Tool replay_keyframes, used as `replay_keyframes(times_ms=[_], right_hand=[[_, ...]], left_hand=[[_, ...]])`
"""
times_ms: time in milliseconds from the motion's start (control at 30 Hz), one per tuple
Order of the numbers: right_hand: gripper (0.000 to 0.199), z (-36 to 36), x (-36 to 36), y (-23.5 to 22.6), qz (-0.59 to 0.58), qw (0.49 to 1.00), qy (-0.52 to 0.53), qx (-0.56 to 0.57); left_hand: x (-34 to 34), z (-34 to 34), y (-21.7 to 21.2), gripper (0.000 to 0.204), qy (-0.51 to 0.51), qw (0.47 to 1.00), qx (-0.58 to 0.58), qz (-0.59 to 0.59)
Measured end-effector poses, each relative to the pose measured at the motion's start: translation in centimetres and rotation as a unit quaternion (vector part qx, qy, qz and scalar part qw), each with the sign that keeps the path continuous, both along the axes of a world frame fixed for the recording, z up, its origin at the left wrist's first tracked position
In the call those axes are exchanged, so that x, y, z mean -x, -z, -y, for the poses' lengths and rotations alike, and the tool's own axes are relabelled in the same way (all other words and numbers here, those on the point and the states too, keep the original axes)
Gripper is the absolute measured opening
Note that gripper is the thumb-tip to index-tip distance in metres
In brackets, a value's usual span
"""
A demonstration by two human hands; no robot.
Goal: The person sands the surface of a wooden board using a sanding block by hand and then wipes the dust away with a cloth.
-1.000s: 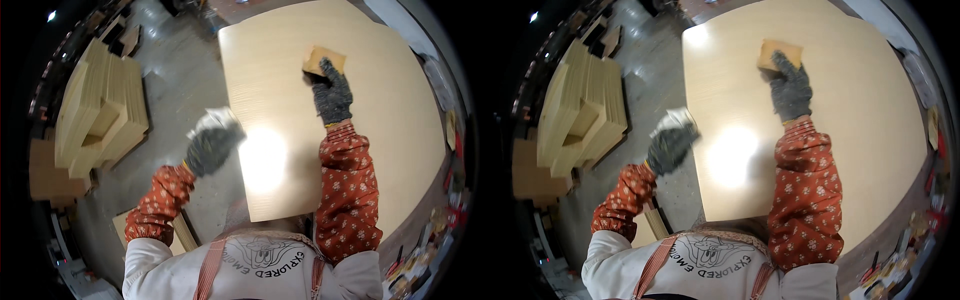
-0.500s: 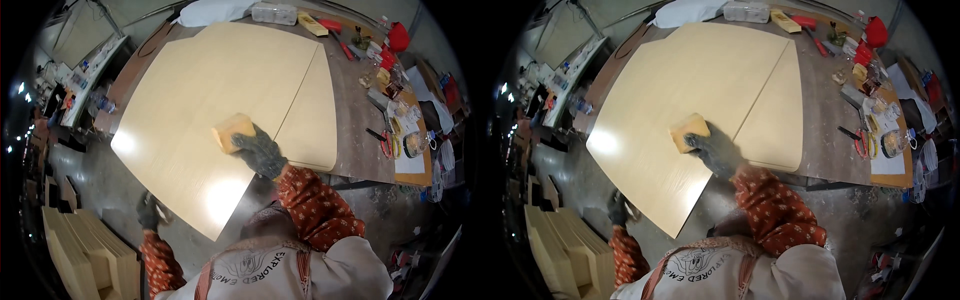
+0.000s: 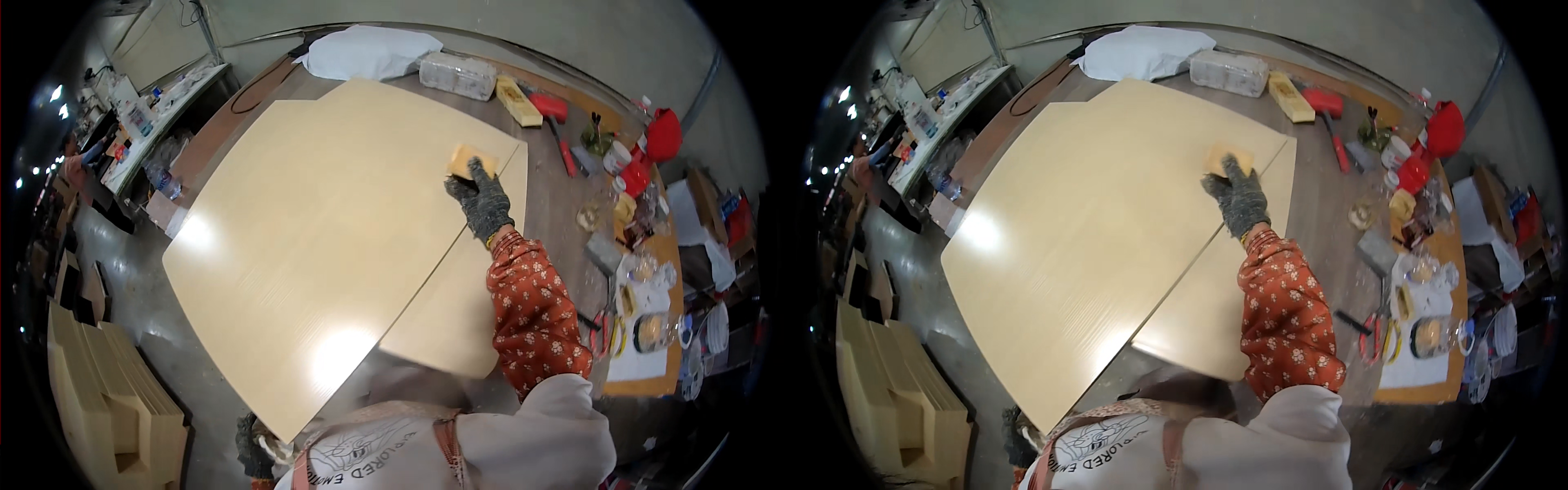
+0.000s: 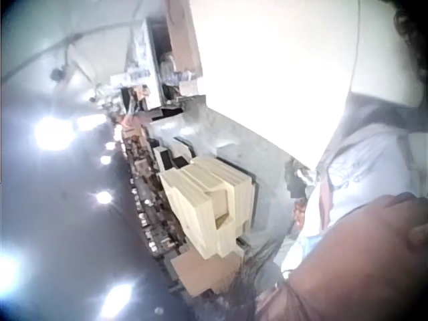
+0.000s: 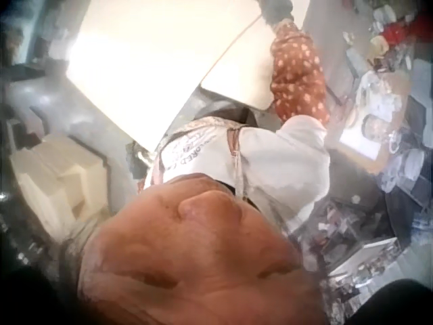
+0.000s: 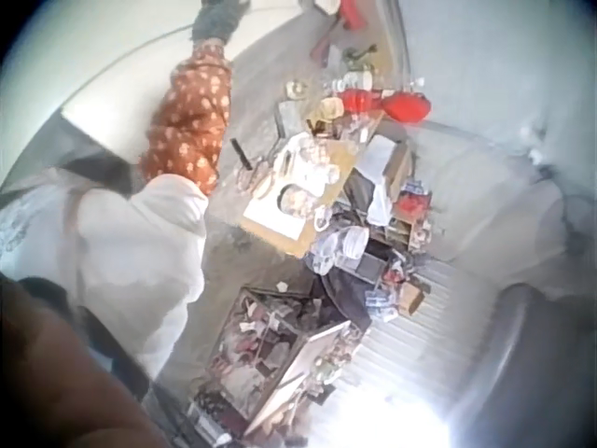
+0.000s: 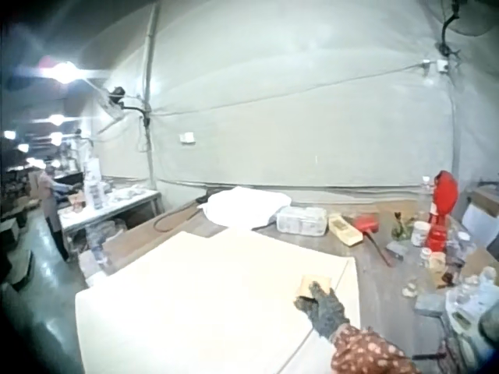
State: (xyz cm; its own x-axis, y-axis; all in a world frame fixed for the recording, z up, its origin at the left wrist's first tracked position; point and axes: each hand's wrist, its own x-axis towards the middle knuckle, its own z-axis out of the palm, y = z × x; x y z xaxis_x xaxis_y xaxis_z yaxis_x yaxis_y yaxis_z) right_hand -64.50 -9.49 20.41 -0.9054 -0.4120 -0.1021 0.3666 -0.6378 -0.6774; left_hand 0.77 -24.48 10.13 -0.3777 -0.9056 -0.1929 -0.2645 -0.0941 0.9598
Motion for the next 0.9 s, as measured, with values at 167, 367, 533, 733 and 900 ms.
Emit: replay_keyframes(times_ms=[167, 367, 533, 733, 900], right_hand=[[0.039, -0.1, 10.3, 1.5, -0.127, 0.988, 0.052, -0.066], [0.048, 1.9, 20.3, 1.0, -0.249, 0.926, 0.144, -0.246], [0.063, 2.9, 23.0, 0.0, -0.292, 0.86, 0.149, -0.39], [0.062, 3.3, 21.3, -0.6, -0.265, 0.874, 0.121, -0.39], [0.058, 0.6, 18.9, 0.8, -0.248, 0.895, 0.155, -0.338]], left_hand=[[6.0, -4.2, -4.2, 0.053, -0.15, 0.975, -0.127, -0.103], [10.9, -7.0, -6.2, 0.053, -0.275, 0.929, -0.191, -0.156], [11.7, -6.7, -5.9, 0.051, -0.302, 0.933, -0.15, -0.123], [11.6, -5.9, -5.8, 0.049, -0.319, 0.933, -0.13, -0.104], [9.2, -3.7, -5.7, 0.048, -0.317, 0.939, -0.11, -0.079]])
